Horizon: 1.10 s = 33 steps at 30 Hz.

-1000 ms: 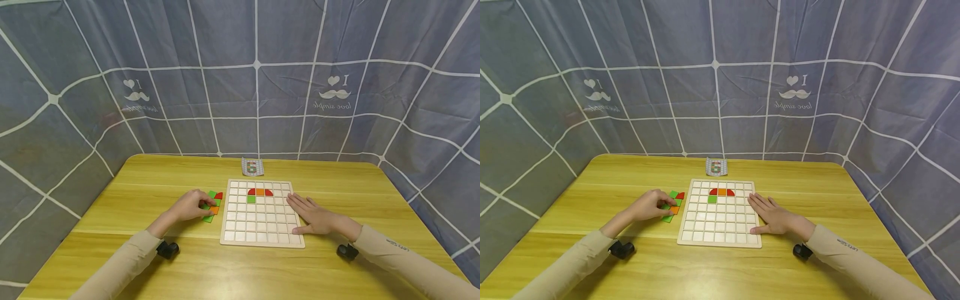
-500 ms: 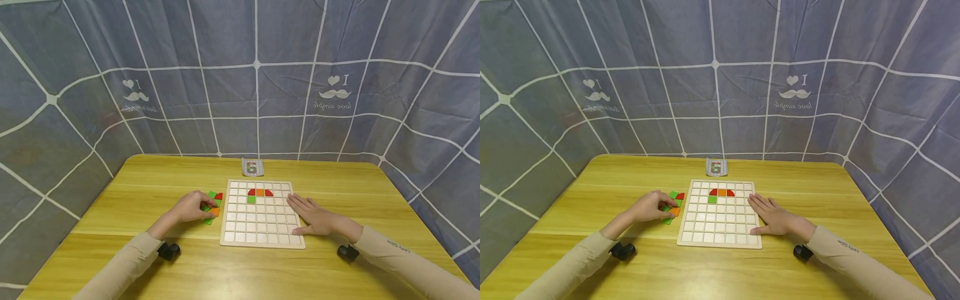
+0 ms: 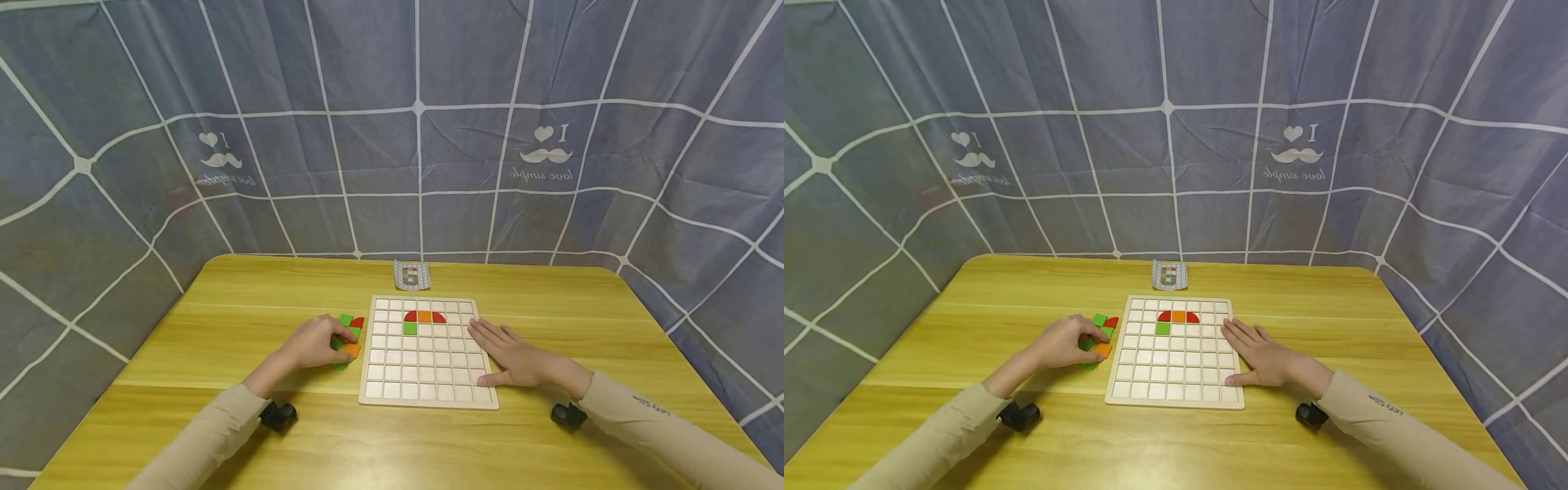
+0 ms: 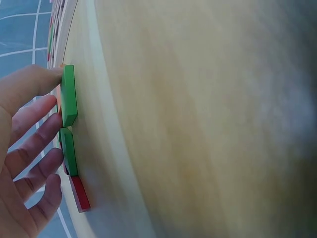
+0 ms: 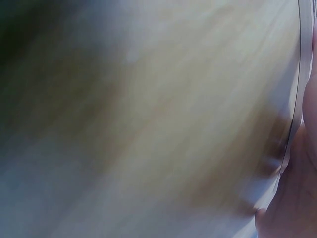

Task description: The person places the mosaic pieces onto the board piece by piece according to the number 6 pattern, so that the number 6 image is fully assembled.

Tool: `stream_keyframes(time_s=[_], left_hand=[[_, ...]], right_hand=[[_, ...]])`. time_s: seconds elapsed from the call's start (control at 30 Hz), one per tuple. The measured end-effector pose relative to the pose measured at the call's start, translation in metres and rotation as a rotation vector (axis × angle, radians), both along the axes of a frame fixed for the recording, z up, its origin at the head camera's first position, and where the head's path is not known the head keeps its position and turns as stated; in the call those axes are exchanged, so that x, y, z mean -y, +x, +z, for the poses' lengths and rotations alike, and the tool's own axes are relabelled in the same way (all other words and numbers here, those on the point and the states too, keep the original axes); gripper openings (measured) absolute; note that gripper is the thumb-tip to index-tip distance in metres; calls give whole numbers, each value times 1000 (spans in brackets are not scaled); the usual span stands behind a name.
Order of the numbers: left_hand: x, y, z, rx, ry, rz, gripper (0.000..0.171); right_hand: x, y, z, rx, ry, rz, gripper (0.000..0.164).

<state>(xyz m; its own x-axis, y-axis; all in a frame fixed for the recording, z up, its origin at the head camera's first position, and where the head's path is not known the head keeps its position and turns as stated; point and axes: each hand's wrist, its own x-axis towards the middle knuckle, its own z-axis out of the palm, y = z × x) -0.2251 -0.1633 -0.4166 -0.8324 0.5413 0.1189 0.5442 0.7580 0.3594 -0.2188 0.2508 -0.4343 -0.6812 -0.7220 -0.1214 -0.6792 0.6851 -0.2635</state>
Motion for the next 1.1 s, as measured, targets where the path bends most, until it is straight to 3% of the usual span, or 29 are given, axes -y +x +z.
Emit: stream_keyframes(time_s=[0.33,0.73,1.1], left_hand=[[-4,1,3,-23,-67,3,23],[1,-4,4,77,11,-16,22],[0,-3,3,23,-12,-9,21]], right_hand=[[0,-1,-1,-1,-2,-4,93],[1,-1,0,6,0,-5,93],[1,-1,0,-1,1,-1,93]])
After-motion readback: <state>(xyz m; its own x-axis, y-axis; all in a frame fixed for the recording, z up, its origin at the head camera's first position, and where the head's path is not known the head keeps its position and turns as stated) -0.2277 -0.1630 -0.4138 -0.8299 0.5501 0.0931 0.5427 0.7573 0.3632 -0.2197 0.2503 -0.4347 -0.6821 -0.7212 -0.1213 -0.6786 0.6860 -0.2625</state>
